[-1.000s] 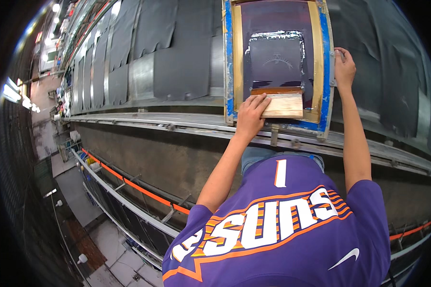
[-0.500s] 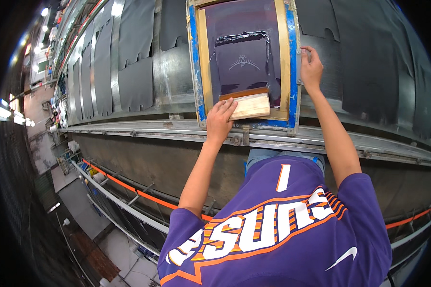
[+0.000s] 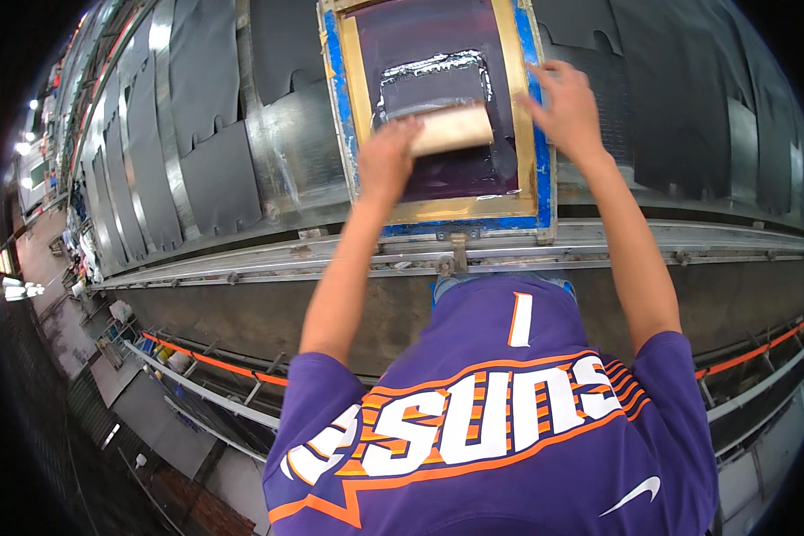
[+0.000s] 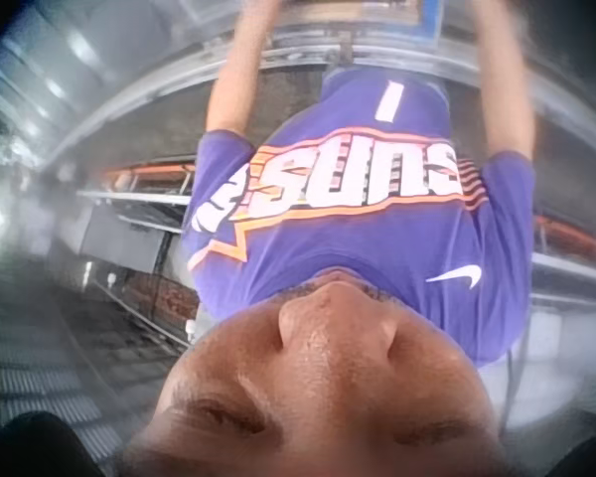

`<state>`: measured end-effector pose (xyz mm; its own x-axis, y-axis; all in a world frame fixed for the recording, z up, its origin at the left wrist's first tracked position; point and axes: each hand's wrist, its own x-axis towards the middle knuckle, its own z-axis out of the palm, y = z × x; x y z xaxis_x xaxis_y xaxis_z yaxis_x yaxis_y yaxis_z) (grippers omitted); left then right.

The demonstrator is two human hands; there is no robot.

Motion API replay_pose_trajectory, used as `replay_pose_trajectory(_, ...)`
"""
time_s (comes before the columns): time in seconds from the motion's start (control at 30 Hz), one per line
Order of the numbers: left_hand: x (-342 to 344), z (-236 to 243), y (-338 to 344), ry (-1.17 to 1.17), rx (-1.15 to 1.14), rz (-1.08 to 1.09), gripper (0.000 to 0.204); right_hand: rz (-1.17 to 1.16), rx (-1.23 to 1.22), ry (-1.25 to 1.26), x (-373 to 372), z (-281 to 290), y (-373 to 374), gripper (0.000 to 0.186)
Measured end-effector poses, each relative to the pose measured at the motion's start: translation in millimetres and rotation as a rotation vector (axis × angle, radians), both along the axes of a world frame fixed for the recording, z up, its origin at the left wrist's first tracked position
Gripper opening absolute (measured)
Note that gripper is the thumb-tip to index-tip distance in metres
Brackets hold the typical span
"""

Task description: The person performs screen printing on a series of dark garments laid out on a conveyor. They use a squeegee to pull purple ink across a screen frame, then lift the screen to reveal the printed design. The person periodically moves to a side station to clean the screen with a spray bottle and cloth before returning to the conveyor to continue printing.

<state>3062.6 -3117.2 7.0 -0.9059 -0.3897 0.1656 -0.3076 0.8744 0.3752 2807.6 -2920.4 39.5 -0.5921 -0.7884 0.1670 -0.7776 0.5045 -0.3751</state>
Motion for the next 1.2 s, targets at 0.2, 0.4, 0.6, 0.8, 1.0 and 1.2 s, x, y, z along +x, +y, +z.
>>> replay_pose_trajectory(0.2, -75.1, 45.6, -55.7, -0.261, 0.160, 0.063, 0.039, 0.161, 0.128, -0.057, 22.3, 9.6, -60.0, 0.039)
replay_pose_trajectory(0.4, 2.4, 9.8, 5.4, -0.141, 0.120, -0.025, 0.053, 0.201, 0.050, -0.161, 88.5, -12.7, 3.1, 0.040)
replay_pose_trajectory(0.6, -23.2, 23.0, -21.4, -0.151, 0.180, 0.044, 0.053, 0.208, -0.043, -0.095, 58.5, 0.9, -24.5, 0.036)
replay_pose_trajectory(0.8, -84.5, 37.0, -58.8, -0.270, 0.129, 0.111, 0.042, 0.169, -0.032, -0.180, 5.9, -17.6, -75.2, 0.038)
replay_pose_trajectory(1.0, -0.1, 12.8, 21.0, -0.215, 0.171, 0.047, 0.041, 0.176, -0.084, -0.228, 93.8, -33.7, 14.5, 0.040)
replay_pose_trajectory(1.2, 36.1, 12.4, 56.3, -0.122, 0.105, 0.013, 0.051, -0.034, -0.247, -0.720, 45.1, -40.9, 41.1, 0.049)
